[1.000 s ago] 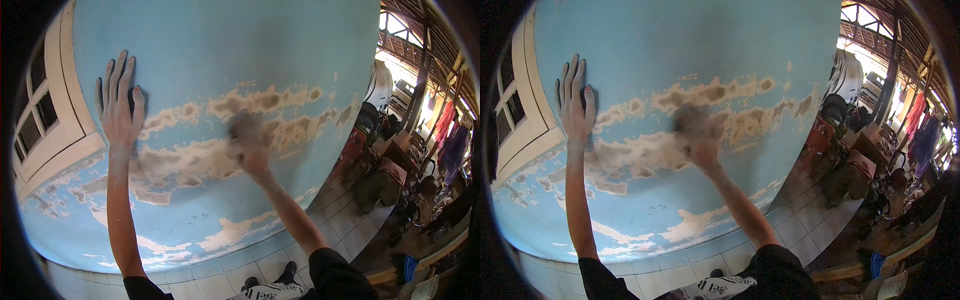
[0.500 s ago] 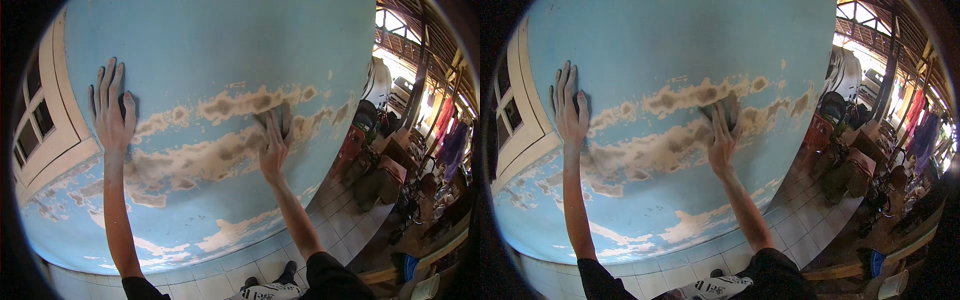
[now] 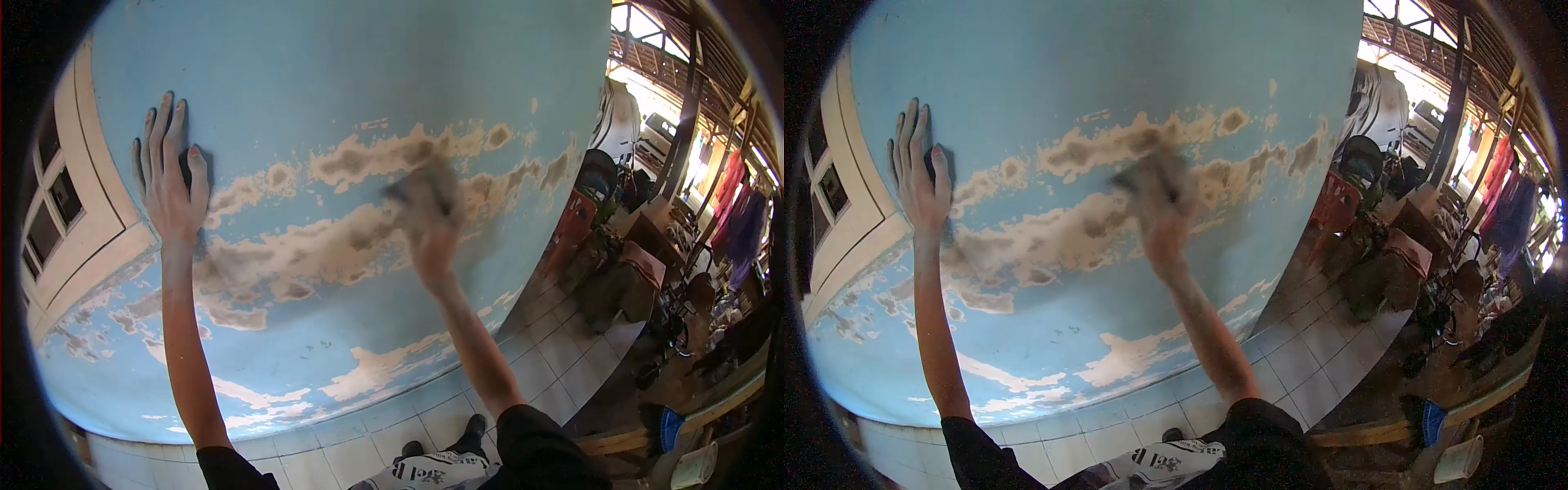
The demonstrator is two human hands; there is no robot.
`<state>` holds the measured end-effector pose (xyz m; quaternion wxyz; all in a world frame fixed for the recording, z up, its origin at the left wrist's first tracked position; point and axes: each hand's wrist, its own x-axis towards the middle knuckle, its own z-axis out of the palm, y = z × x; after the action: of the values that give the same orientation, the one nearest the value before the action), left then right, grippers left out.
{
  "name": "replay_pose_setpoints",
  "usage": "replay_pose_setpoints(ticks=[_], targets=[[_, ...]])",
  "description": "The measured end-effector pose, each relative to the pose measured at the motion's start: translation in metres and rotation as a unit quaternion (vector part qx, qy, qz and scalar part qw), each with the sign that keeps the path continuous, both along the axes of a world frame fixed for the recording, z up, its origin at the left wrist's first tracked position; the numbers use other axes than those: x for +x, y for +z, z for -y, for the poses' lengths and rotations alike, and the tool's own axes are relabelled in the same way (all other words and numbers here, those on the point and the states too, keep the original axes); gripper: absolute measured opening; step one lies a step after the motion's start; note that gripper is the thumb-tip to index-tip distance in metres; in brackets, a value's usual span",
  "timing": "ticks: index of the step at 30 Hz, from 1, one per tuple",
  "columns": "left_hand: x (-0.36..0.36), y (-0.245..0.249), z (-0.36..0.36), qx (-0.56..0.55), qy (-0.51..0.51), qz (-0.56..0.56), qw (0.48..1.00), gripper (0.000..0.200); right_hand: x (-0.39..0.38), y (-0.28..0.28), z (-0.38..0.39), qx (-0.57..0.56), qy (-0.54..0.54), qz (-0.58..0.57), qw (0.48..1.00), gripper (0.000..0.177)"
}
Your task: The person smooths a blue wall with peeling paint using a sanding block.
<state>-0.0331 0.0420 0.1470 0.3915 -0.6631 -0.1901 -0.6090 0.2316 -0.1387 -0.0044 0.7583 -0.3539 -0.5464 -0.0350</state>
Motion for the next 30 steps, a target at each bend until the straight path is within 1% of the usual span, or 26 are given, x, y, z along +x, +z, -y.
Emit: replay_pose_setpoints(ticks=[1, 2, 3, 4, 5, 6, 7, 8, 10, 11, 12, 14, 15, 17, 18, 20, 21, 23, 24, 26, 30], targets=[[0.000, 0.000, 0.000, 0.003, -0.002, -0.005, 1.000, 0.046, 0.000, -0.002, -0.002, -0.002, 0.004, 0.001, 1.000, 0.044], [0.000, -0.001, 0.001, 0.005, -0.004, -0.010, 1.000, 0.045, 0.000, -0.006, -0.006, 0.022, -0.235, 0.028, 0.971, 0.045], [0.001, -0.001, 0.001, 0.004, -0.001, -0.009, 1.000, 0.045, -0.002, -0.008, -0.009, 0.045, -0.461, 0.053, 0.884, 0.046], [0.001, -0.001, 0.000, 0.007, -0.002, -0.007, 1.000, 0.045, -0.011, -0.009, -0.008, 0.045, -0.459, 0.053, 0.886, 0.046], [0.002, -0.001, -0.001, 0.010, -0.004, -0.007, 1.000, 0.045, -0.026, -0.015, -0.004, -0.026, -0.487, 0.169, 0.856, 0.047], [0.001, -0.001, -0.001, 0.009, -0.002, -0.010, 1.000, 0.045, -0.034, -0.018, -0.001, -0.096, -0.505, 0.282, 0.810, 0.048], [0.000, -0.001, -0.002, 0.008, -0.005, -0.010, 1.000, 0.046, -0.025, -0.017, 0.004, -0.106, -0.483, 0.307, 0.813, 0.048], [0.000, 0.000, -0.002, 0.007, -0.009, -0.011, 1.000, 0.048, -0.012, -0.016, 0.010, -0.108, -0.482, 0.305, 0.815, 0.048], [0.000, 0.000, 0.001, 0.009, -0.012, -0.013, 1.000, 0.045, 0.013, -0.014, 0.020, -0.130, -0.518, 0.186, 0.825, 0.048], [0.001, 0.001, 0.002, 0.013, -0.016, -0.013, 1.000, 0.042, 0.017, -0.015, 0.021, -0.128, -0.530, 0.154, 0.824, 0.050], [0.005, 0.004, 0.007, 0.014, -0.016, -0.013, 1.000, 0.042, 0.014, -0.013, 0.020, -0.127, -0.530, 0.153, 0.824, 0.050], [0.020, 0.014, 0.028, 0.023, -0.080, -0.063, 0.995, 0.039, 0.002, -0.012, 0.015, -0.110, -0.498, 0.188, 0.839, 0.052], [0.030, 0.019, 0.039, 0.023, -0.081, -0.065, 0.994, 0.039, -0.002, -0.016, 0.013, -0.111, -0.499, 0.186, 0.839, 0.052], [0.056, 0.030, 0.061, 0.029, -0.122, -0.172, 0.977, 0.036, -0.003, -0.023, 0.009, -0.122, -0.473, 0.252, 0.836, 0.049], [0.071, 0.035, 0.067, 0.029, -0.124, -0.172, 0.977, 0.036, 0.000, -0.024, 0.009, -0.122, -0.474, 0.252, 0.835, 0.049], [0.099, 0.042, 0.073, 0.100, -0.136, -0.270, 0.948, 0.032, 0.008, -0.027, 0.011, -0.109, -0.445, 0.195, 0.867, 0.051], [0.113, 0.045, 0.074, 0.101, -0.140, -0.269, 0.948, 0.032, 0.014, -0.027, 0.011, -0.110, -0.448, 0.195, 0.866, 0.051], [0.140, 0.049, 0.075, 0.136, -0.149, -0.317, 0.927, 0.027, 0.028, -0.028, 0.012, -0.073, -0.464, 0.163, 0.868, 0.053], [0.155, 0.049, 0.075, 0.139, -0.154, -0.317, 0.925, 0.027, 0.034, -0.030, 0.011, -0.074, -0.470, 0.161, 0.865, 0.053], [0.184, 0.050, 0.075, 0.167, -0.163, -0.348, 0.908, 0.024, 0.047, -0.031, 0.008, -0.083, -0.477, 0.101, 0.869, 0.056], [0.233, 0.057, 0.087, 0.179, -0.176, -0.370, 0.895, 0.026, 0.042, -0.044, 0.008, -0.100, -0.477, 0.113, 0.866, 0.057]])
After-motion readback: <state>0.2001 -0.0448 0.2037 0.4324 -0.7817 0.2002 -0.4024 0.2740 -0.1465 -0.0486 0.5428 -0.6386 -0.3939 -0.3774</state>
